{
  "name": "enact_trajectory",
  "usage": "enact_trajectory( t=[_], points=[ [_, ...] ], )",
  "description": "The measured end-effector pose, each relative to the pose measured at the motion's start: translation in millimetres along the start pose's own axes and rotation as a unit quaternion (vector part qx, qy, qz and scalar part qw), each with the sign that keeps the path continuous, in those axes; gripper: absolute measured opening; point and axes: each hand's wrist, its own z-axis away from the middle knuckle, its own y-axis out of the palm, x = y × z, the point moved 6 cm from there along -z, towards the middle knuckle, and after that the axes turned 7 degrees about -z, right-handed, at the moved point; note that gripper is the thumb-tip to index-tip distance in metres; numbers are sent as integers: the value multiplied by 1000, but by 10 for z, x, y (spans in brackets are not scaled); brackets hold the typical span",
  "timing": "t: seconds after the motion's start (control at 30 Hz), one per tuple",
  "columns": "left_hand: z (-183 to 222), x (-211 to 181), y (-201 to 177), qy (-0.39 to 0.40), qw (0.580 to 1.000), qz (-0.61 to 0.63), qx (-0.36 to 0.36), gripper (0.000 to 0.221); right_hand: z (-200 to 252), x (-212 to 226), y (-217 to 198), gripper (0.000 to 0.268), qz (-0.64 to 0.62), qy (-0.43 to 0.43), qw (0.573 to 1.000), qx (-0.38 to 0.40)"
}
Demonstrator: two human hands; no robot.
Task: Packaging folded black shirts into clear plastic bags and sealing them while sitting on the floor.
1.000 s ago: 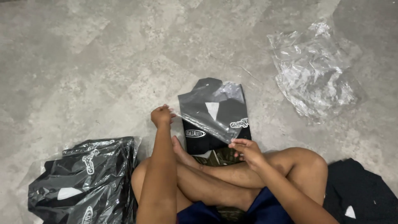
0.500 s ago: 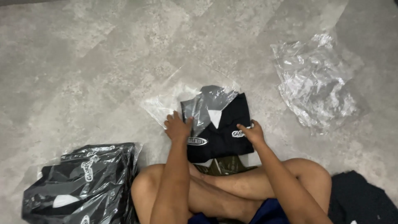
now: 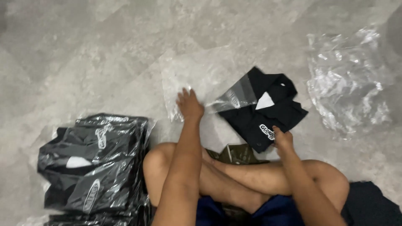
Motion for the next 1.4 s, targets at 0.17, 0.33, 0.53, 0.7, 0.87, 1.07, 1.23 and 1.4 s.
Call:
enact_trajectory(
  t=[0.17, 0.33, 0.53, 0.7, 0.87, 1.07, 1.23, 1.4],
  points=[
    [292, -322, -238, 82, 996, 14, 21, 58, 810, 505, 137, 58, 339, 111, 857, 373],
    [112, -230, 7, 78, 997, -21, 19, 61, 935, 1384, 507, 42, 417, -318, 800, 292],
    [166, -188, -134, 62, 998, -11, 17, 57, 663, 1004, 848, 79, 644, -387, 597, 281],
    [165, -201, -119, 70, 997, 15, 15, 52, 752, 1091, 844, 76, 664, -328, 627, 242],
    [216, -211, -194, 68, 997, 5, 37, 55, 238, 908, 822, 89, 670, -212, 675, 226],
    [242, -554, -217, 125, 991, -22, -42, 37, -45, 1882, 978, 64, 489, -352, 773, 199],
    [652, -874, 79, 148, 975, 81, 145, 47, -642, 1668, 1133, 98, 463, -277, 802, 257],
    [608, -853, 196, 134, 972, 52, 186, 45, -603, 1625, 1101, 95, 562, -282, 748, 210]
  ],
)
